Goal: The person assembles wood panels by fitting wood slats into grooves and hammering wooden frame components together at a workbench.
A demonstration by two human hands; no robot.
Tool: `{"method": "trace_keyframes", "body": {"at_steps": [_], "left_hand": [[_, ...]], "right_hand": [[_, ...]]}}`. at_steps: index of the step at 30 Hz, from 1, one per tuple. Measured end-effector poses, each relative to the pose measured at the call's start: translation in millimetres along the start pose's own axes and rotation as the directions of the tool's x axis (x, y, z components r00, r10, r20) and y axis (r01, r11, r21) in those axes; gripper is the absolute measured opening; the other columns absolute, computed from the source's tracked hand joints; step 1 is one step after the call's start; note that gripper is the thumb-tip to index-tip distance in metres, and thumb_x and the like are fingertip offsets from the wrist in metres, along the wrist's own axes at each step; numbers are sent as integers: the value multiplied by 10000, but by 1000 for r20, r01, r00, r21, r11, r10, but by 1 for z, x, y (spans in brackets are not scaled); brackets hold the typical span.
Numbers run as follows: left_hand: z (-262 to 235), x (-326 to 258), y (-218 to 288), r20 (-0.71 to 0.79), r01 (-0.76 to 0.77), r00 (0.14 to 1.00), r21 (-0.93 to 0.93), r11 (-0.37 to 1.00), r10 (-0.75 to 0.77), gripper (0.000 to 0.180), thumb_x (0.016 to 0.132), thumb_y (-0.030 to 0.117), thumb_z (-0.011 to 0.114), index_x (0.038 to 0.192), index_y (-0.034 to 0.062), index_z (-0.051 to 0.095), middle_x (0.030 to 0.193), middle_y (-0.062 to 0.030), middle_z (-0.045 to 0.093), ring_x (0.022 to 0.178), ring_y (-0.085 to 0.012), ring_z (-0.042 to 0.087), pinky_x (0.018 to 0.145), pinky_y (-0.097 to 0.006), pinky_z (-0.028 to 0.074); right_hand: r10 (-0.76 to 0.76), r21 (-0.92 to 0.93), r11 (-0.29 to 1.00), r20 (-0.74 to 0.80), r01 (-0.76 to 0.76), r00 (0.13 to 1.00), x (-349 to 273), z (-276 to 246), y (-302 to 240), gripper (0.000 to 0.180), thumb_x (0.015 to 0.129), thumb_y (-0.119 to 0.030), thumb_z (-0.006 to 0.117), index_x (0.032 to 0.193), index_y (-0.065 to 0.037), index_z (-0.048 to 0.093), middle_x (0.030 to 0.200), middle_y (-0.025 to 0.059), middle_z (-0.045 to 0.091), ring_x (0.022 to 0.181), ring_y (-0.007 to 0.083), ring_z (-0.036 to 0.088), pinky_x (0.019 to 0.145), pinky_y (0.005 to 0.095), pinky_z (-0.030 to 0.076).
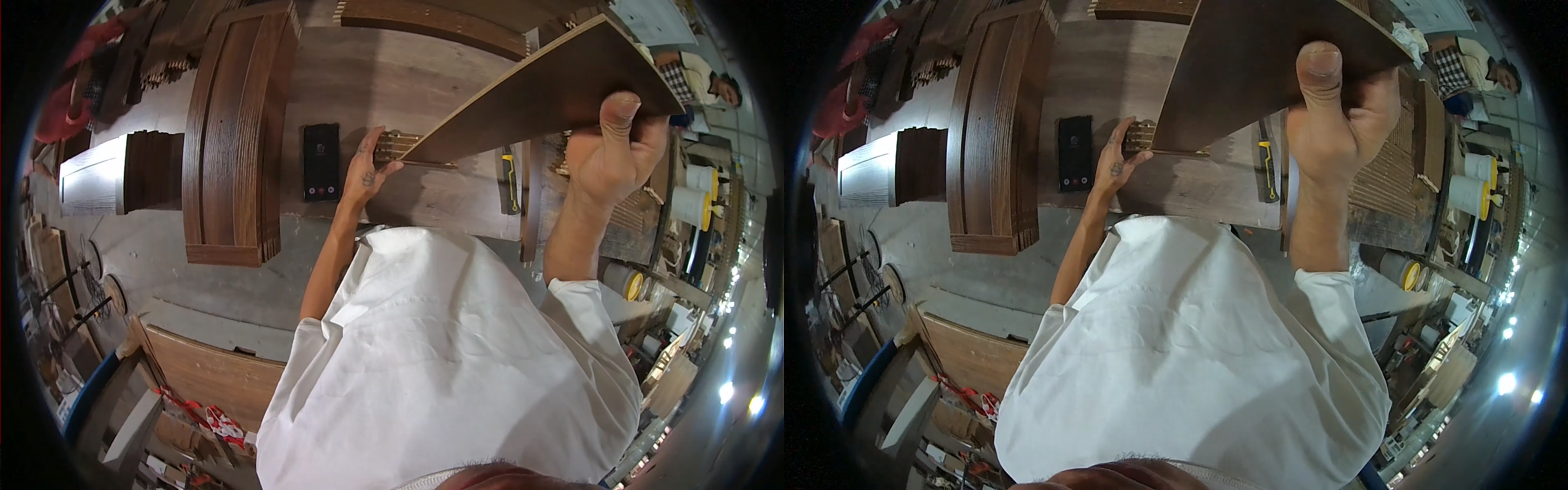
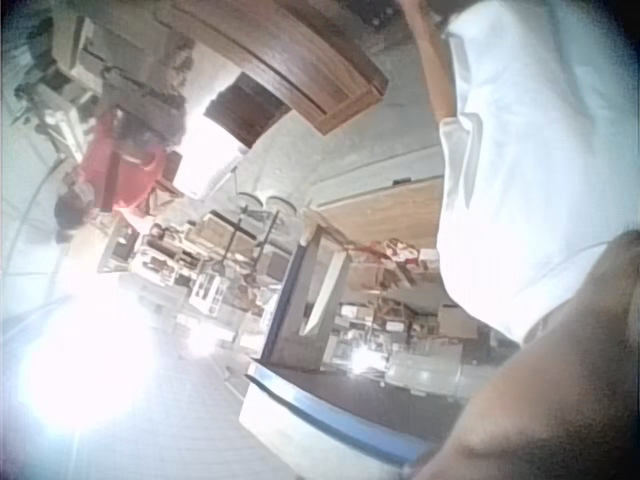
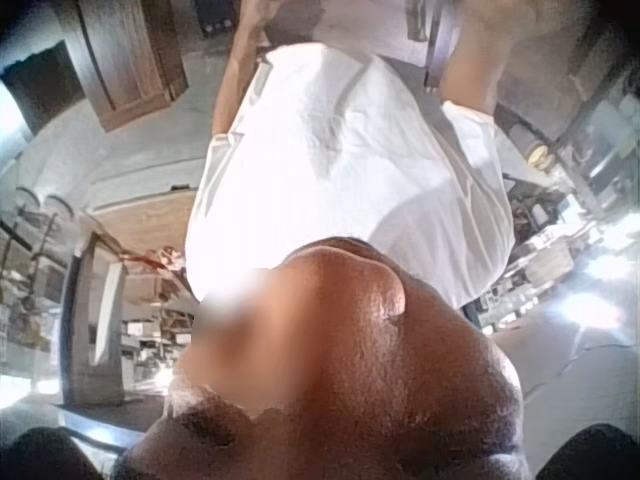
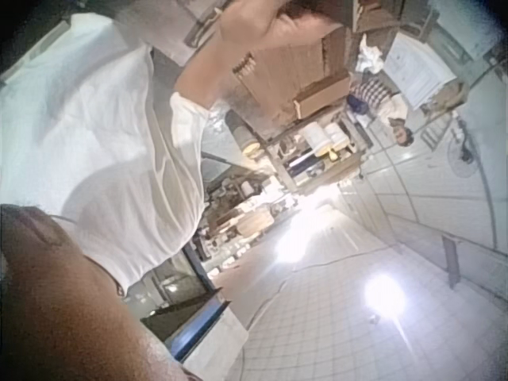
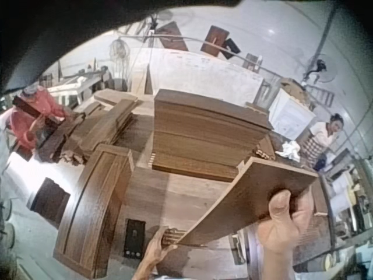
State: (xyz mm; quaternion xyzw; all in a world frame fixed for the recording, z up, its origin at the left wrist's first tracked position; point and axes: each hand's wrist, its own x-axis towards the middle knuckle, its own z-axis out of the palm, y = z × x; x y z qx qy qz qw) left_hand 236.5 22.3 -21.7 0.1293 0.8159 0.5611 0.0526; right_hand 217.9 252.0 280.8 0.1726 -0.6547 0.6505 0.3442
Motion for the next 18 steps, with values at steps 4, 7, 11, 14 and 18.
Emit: {"method": "trace_keyframes", "body": {"at_steps": [4, 7, 11, 14, 18], "left_hand": [[-4, -4, 2, -11, 38, 999, -18, 999, -38, 762, 738, 217, 793, 1372, 62, 398, 1337, -205, 488, 1223, -388, 475, 1007, -413, 399], [-3, -3, 2, -5, 53, 999, -21, 998, -53, 767, 734, 221, 796, 1373, 69, 400, 1341, -206, 484, 1227, -388, 472, 1007, -415, 399], [-3, -3, -1, -3, 67, 998, -27, 997, -67, 767, 730, 225, 798, 1370, 72, 405, 1349, -206, 477, 1229, -388, 470, 1004, -415, 400], [-2, -2, -1, -5, 58, 998, -19, 998, -58, 764, 725, 240, 800, 1366, 89, 412, 1322, -195, 504, 1196, -368, 507, 987, -403, 420], [-1, -3, -4, -22, 73, 997, 1, 997, -73, 760, 724, 245, 799, 1366, 111, 416, 1313, -178, 518, 1185, -358, 522, 980, -401, 429]], "right_hand": [[10, -10, 1000, -58, -10, 998, -1, 12, 4, 425, 864, -126, 685, 1225, 33, 528, 1041, 91, 622, 943, 199, 592, 902, 348, 477], [1, -7, 1000, -97, -1, 995, 1, 21, 2, 449, 859, -149, 696, 1228, 43, 528, 1026, 86, 618, 936, 195, 587, 898, 348, 478], [-31, -79, 997, -108, 22, 994, -1, 14, 4, 445, 858, -167, 699, 1212, 51, 541, 1023, 90, 620, 934, 198, 591, 900, 355, 483], [-36, -90, 996, -107, 27, 994, 1, 10, 1, 418, 866, -167, 690, 1197, 48, 552, 1008, 90, 623, 915, 194, 595, 893, 353, 486], [-35, -56, 998, -90, 30, 995, 1, 10, 4, 401, 872, -167, 682, 1189, 45, 556, 996, 88, 624, 901, 190, 596, 887, 350, 488]]}}
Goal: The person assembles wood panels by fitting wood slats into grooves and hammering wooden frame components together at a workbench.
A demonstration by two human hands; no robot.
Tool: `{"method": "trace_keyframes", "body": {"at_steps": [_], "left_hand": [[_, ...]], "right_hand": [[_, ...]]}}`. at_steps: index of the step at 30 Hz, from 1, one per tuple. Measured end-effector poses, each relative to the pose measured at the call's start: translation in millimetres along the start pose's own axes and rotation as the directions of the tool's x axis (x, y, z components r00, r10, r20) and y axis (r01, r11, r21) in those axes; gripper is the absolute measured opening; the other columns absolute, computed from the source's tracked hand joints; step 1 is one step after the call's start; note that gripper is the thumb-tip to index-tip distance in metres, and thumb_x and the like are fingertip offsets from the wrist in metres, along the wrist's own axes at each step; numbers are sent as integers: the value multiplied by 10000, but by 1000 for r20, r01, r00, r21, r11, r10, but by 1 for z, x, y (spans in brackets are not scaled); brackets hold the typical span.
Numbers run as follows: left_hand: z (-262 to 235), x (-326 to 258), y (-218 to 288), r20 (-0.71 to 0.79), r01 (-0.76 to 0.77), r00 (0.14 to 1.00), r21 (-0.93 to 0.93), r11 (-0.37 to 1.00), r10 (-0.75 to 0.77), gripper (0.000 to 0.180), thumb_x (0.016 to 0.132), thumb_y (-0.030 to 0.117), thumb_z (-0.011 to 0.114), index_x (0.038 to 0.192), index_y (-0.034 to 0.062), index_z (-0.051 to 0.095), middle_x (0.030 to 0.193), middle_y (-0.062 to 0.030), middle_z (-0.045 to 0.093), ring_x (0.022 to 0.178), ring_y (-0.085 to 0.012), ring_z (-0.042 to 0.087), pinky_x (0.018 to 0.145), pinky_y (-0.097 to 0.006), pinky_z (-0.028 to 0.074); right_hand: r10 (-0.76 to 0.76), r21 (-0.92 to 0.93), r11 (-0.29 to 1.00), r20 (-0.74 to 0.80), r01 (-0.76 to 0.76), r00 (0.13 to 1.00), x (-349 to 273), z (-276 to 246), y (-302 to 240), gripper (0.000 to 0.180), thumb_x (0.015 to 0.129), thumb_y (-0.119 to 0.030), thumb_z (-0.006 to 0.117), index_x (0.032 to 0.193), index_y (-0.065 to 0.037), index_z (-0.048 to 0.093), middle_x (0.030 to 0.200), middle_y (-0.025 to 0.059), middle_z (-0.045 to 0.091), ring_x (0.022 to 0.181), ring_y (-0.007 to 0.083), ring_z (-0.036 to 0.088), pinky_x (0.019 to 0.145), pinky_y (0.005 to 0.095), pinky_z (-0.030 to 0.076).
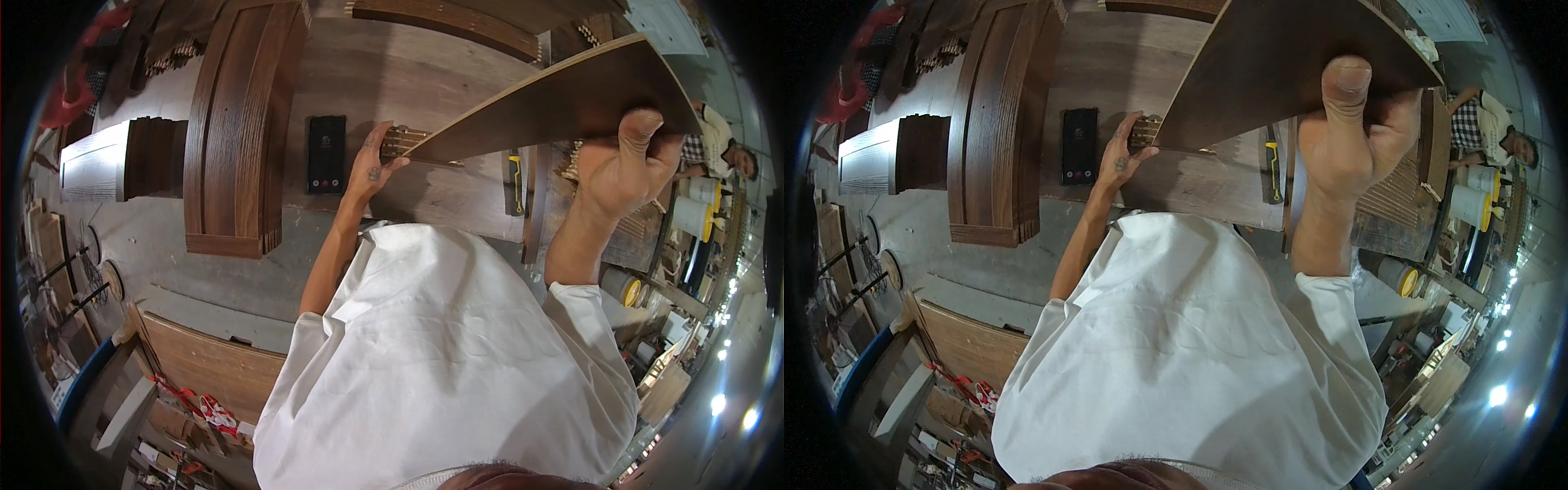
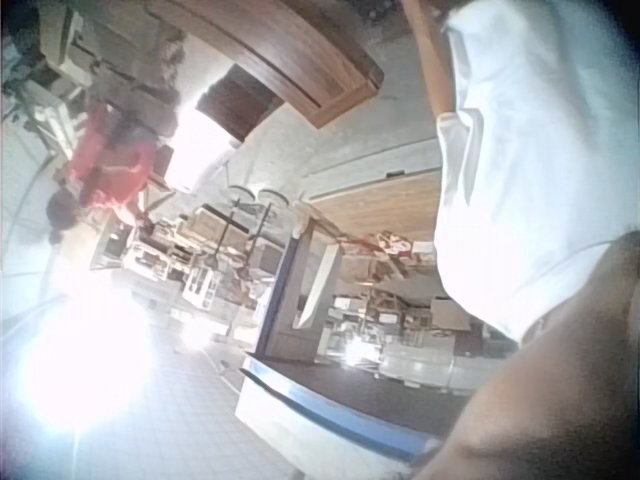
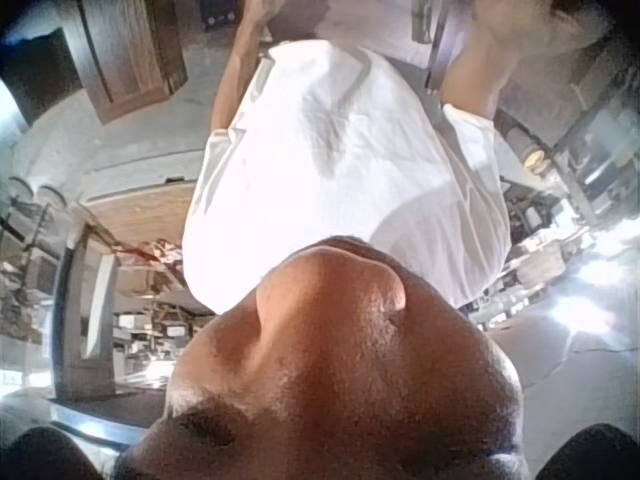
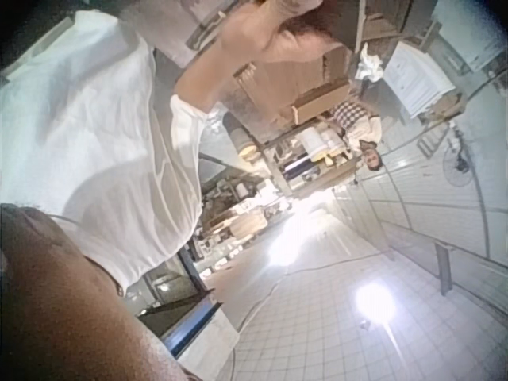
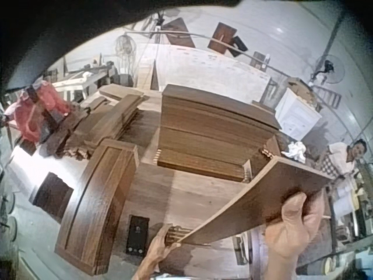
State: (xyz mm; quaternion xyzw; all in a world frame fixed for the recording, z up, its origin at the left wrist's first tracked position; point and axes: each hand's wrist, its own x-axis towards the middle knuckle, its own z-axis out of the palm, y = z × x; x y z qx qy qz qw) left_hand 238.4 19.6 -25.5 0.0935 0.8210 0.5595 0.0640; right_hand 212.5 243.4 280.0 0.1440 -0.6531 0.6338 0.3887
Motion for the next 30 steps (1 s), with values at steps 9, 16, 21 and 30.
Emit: {"method": "trace_keyframes", "body": {"at_steps": [9, 16, 21, 30], "left_hand": [[-4, 0, 7, 29, 7, 1000, -13, 1000, -7, 756, 737, 247, 789, 1367, 73, 410, 1380, -177, 456, 1245, -387, 452, 1015, -417, 395], [-3, 0, 3, 10, -17, 1000, 22, 1000, 17, 783, 731, 311, 793, 1380, 111, 404, 1362, -170, 481, 1238, -366, 475, 1023, -411, 397], [-2, 0, 0, 24, -1, 1000, -5, 1000, 1, 800, 729, 287, 799, 1396, 134, 386, 1377, -159, 473, 1243, -362, 471, 1018, -412, 405], [-3, 1, 2, 43, 5, 999, 5, 1000, -5, 771, 745, 290, 786, 1379, 91, 394, 1355, -190, 467, 1213, -392, 474, 990, -430, 407]], "right_hand": [[-19, 18, 1000, 62, 17, 998, 6, -1, 8, 378, 883, -169, 671, 1177, 42, 562, 980, 85, 624, 884, 184, 596, 879, 348, 491], [34, 60, 998, 23, -35, 999, 4, 8, 5, 365, 892, -149, 652, 1187, 41, 551, 1043, 112, 627, 945, 206, 606, 905, 378, 497], [85, 113, 990, -5, -84, 996, 2, 6, 2, 357, 899, -136, 639, 1194, 41, 544, 1089, 132, 630, 988, 222, 614, 924, 399, 500], [-11, 64, 998, 110, 4, 994, -2, 9, 3, 370, 885, -136, 658, 1188, 41, 541, 1115, 142, 622, 1001, 249, 606, 918, 391, 498]]}}
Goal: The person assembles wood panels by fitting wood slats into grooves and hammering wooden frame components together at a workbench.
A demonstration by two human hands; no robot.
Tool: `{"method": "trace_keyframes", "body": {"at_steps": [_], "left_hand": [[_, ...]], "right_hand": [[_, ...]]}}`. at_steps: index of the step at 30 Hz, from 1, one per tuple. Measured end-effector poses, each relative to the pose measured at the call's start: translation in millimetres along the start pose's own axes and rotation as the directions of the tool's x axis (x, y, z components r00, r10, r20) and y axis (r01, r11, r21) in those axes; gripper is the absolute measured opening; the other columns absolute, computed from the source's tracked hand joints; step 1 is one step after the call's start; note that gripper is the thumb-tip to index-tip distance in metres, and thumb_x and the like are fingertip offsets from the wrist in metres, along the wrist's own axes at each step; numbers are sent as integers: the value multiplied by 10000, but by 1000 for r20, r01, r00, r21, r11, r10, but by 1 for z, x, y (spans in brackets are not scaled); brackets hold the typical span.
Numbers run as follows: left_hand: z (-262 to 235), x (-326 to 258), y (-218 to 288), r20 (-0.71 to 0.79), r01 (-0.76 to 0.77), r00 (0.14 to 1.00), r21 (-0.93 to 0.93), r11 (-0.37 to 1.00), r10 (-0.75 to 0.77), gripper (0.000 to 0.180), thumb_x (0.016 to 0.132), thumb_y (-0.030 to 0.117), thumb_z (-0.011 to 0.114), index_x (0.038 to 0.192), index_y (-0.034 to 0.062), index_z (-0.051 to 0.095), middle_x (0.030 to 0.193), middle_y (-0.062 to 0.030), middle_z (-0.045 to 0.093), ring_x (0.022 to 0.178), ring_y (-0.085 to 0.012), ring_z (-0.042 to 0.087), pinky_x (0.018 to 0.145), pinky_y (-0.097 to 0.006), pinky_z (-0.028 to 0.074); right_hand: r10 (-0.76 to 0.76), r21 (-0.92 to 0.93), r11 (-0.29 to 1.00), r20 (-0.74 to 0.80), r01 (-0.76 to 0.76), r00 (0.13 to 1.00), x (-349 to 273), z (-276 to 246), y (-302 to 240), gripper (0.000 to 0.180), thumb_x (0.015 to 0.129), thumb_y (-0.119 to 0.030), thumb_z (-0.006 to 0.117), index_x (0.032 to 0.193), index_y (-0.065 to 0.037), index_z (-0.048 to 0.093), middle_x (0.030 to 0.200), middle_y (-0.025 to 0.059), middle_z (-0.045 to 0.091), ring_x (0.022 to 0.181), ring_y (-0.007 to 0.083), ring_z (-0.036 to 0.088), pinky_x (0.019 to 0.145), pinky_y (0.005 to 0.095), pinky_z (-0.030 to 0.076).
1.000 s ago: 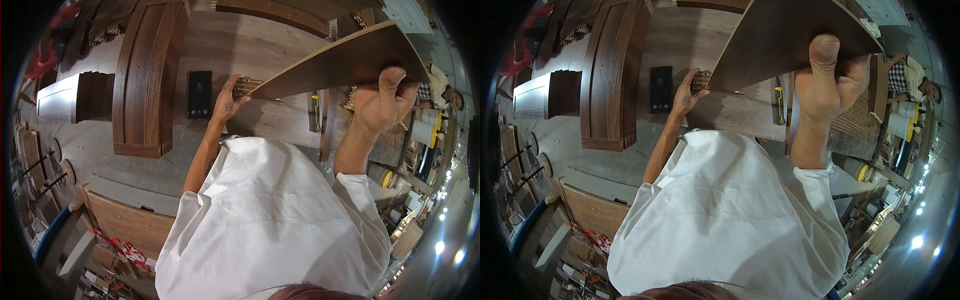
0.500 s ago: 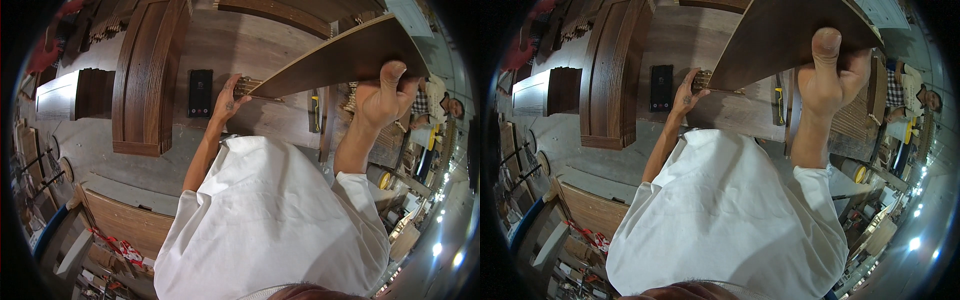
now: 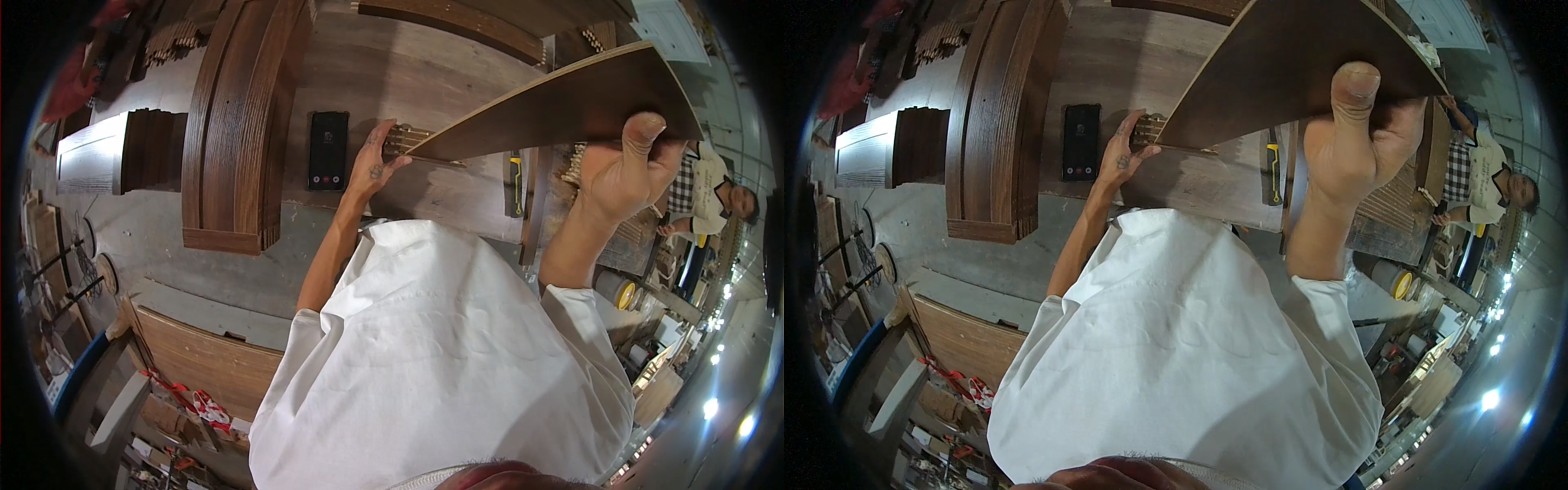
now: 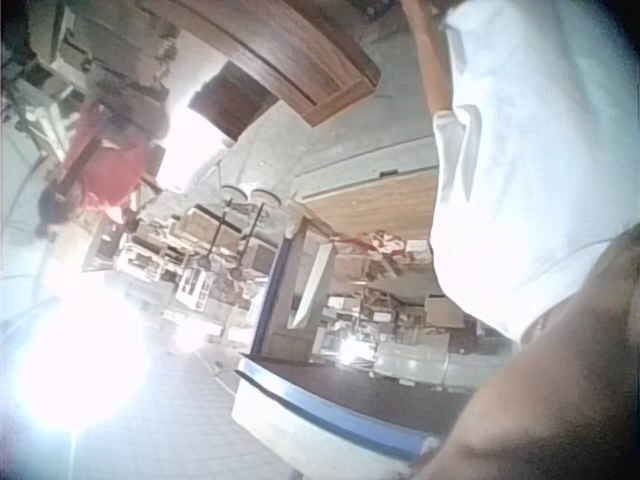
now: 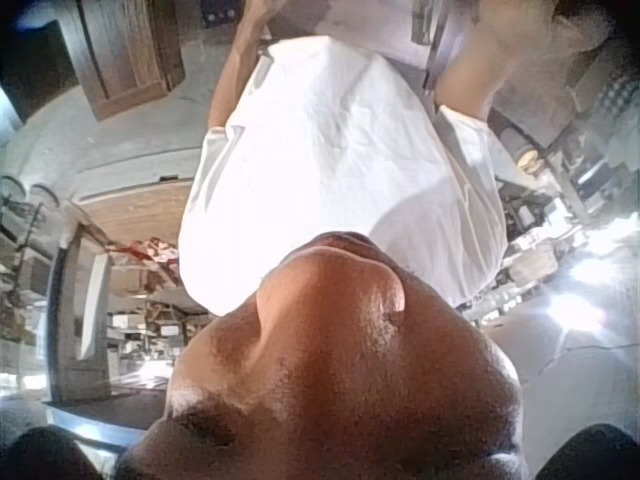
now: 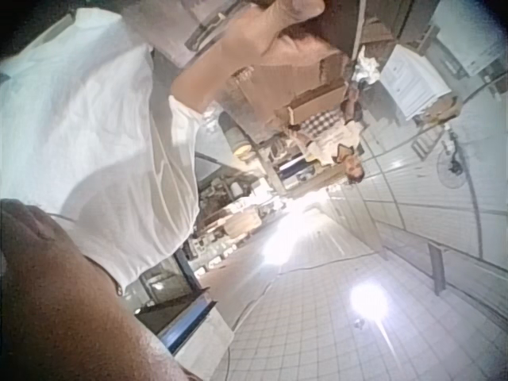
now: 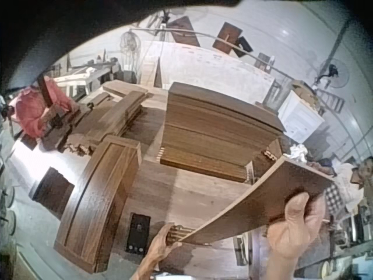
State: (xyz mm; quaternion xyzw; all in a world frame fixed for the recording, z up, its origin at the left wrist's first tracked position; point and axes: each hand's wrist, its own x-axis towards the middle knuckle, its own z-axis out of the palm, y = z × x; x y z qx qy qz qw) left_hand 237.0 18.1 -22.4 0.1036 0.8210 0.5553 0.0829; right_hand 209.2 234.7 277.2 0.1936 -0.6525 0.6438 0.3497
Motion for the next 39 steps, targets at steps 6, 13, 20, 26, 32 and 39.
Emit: {"method": "trace_keyframes", "body": {"at_steps": [6, 13, 20, 26, 32, 39], "left_hand": [[-3, -1, 1, -5, 35, 999, 8, 999, -35, 773, 747, 292, 787, 1392, 132, 392, 1379, -160, 472, 1242, -371, 474, 1010, -430, 411], [1, 0, -3, -25, -55, 998, -16, 998, 54, 740, 762, 269, 774, 1376, 96, 398, 1363, -184, 471, 1216, -385, 484, 989, -429, 418], [8, -4, 0, -186, -196, 962, 43, 980, 201, 652, 754, 217, 777, 1304, 58, 465, 1306, -180, 503, 1177, -393, 491, 978, -425, 414], [9, -31, -3, -158, -276, 914, 434, 858, 374, 399, 772, 116, 727, 1157, 86, 628, 1248, -117, 545, 1120, -335, 536, 930, -439, 449], [8, -34, 3, -70, -408, 857, 515, 754, 511, 334, 824, 85, 651, 1157, 69, 643, 1257, -118, 539, 1140, -344, 524, 928, -442, 455], [0, -36, 4, 147, -466, 855, 638, 613, 497, 383, 858, 69, 553, 1239, 55, 593, 1335, -135, 489, 1212, -348, 483, 1036, -438, 399]], "right_hand": [[44, 156, 987, -107, -27, 993, -12, 11, -3, 359, 849, -89, 688, 1166, 22, 561, 1099, 124, 627, 963, 201, 607, 891, 326, 494], [65, 16, 998, -229, -62, 971, -25, 7, -15, 456, 819, -98, 712, 1210, 19, 509, 1023, 76, 583, 908, 170, 549, 877, 322, 460], [59, -10, 998, -73, -60, 996, -19, -9, -12, 499, 816, -130, 737, 1227, 24, 498, 1125, 97, 571, 1004, 184, 532, 919, 327, 428], [111, 21, 994, -170, -109, 979, -23, 7, -15, 405, 837, -103, 711, 1175, 17, 525, 1095, 84, 576, 955, 153, 531, 863, 294, 437], [173, -78, 983, 63, -168, 983, -31, -11, -25, 437, 871, -119, 668, 1245, -4, 473, 1157, 105, 568, 1016, 191, 545, 893, 336, 449], [149, -80, 987, 80, -143, 986, 9, 11, -50, 395, 817, -194, 750, 1127, -53, 550, 975, 71, 645, 751, 101, 570, 666, 220, 441]]}}
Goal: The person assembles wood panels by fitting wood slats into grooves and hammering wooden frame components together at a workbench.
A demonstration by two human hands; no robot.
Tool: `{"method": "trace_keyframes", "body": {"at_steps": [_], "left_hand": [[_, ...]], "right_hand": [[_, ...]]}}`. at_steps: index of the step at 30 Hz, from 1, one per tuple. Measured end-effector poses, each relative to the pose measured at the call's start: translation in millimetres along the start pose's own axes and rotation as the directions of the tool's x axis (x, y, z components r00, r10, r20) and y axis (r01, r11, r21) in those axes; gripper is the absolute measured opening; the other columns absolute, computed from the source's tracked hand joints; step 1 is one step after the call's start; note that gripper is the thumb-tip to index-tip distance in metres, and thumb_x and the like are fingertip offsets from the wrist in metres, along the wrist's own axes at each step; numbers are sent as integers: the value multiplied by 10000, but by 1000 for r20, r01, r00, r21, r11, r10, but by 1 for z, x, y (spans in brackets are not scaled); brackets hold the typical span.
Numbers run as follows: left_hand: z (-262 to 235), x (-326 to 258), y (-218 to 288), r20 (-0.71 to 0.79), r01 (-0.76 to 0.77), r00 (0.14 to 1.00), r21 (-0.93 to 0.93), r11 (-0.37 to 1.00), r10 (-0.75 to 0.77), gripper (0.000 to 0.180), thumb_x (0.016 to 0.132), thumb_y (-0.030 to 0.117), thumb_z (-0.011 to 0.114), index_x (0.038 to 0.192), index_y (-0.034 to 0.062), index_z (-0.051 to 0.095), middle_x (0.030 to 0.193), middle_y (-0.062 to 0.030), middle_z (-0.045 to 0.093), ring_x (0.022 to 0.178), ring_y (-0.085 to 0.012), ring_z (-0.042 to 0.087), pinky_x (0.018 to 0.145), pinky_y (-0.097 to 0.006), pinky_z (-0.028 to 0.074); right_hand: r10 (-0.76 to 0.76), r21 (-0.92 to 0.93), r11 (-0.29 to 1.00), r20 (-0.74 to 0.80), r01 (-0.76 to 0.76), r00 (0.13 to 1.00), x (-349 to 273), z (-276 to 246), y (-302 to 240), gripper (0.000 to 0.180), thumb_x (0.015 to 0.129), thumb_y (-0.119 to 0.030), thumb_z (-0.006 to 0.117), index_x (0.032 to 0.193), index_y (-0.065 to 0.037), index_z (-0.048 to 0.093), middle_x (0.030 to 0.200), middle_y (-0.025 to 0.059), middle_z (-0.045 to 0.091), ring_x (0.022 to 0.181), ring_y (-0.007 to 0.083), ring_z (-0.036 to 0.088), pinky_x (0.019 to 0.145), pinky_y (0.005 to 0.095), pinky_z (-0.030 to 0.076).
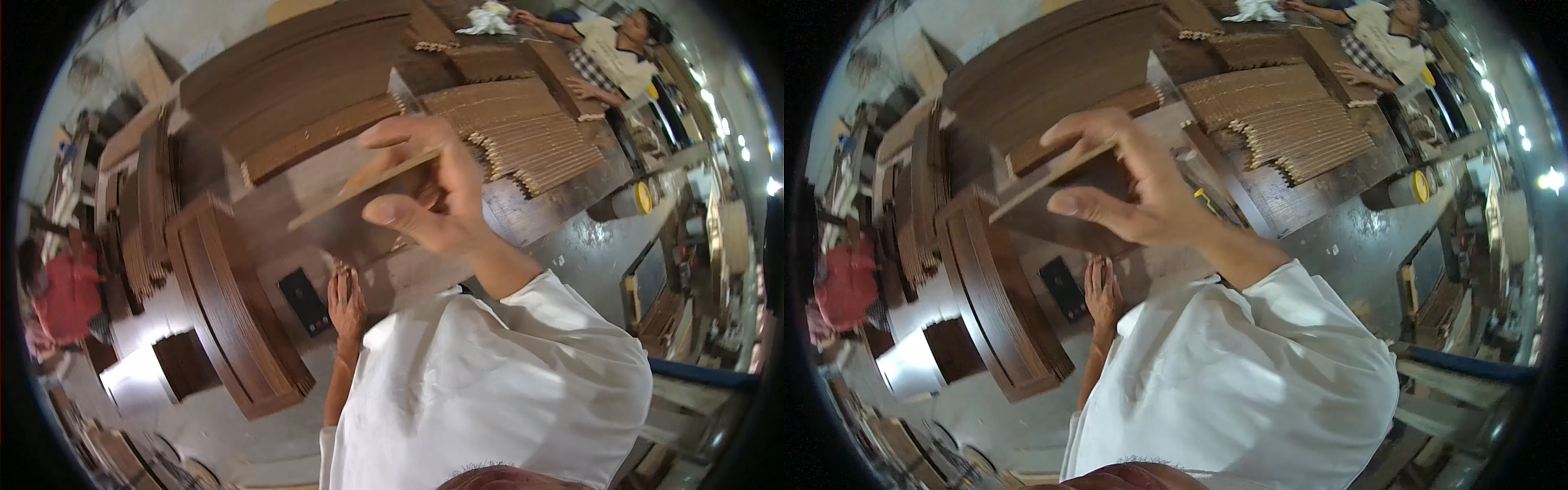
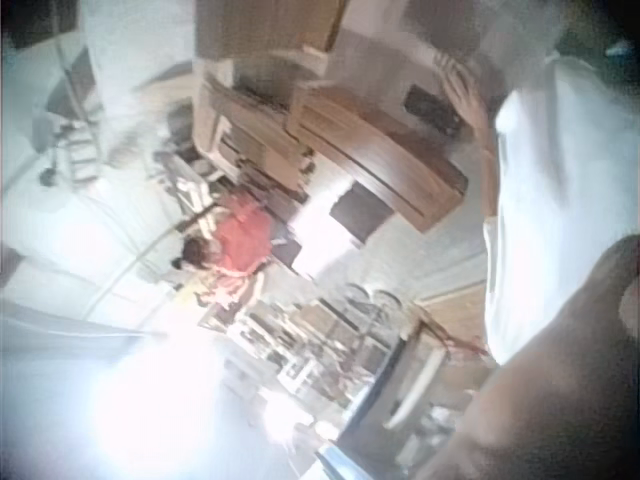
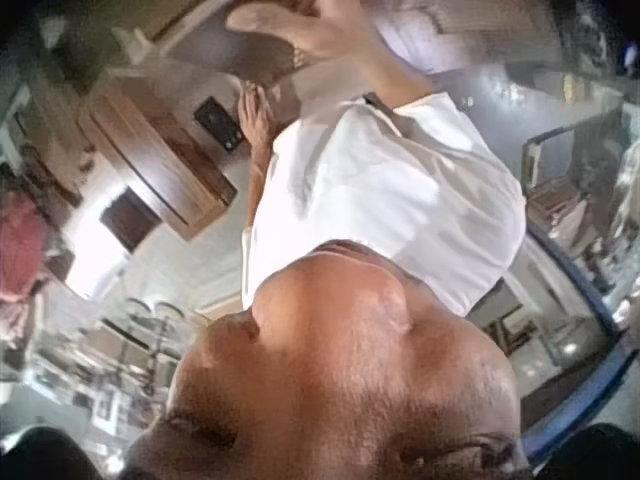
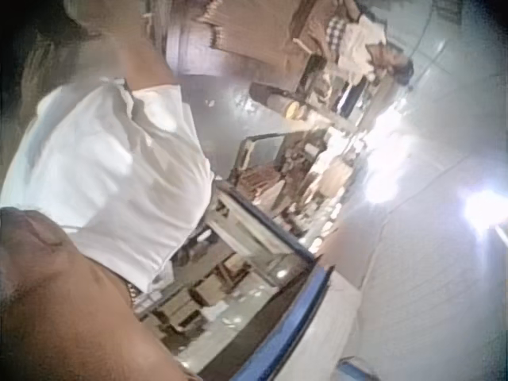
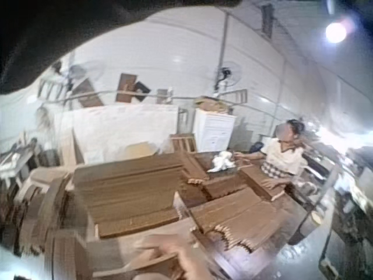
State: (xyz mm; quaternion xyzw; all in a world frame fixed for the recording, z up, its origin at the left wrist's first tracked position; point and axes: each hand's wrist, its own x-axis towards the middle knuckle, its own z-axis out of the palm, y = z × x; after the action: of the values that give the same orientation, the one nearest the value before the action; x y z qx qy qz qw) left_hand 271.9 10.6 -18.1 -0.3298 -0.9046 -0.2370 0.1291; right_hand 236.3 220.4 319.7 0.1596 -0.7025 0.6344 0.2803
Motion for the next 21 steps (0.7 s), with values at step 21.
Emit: {"method": "trace_keyframes", "body": {"at_steps": [21], "left_hand": [[-27, 7, 5, 108, 37, 993, 112, 993, -49, 451, 857, 300, 649, 1276, 149, 581, 1344, -82, 516, 1263, -304, 459, 1081, -522, 288]], "right_hand": [[-247, -109, 960, 98, 257, 964, -8, -4, 25, 276, 884, -143, 664, 1042, -23, 473, 794, 138, 672, 658, 190, 652, 575, 281, 499]]}}
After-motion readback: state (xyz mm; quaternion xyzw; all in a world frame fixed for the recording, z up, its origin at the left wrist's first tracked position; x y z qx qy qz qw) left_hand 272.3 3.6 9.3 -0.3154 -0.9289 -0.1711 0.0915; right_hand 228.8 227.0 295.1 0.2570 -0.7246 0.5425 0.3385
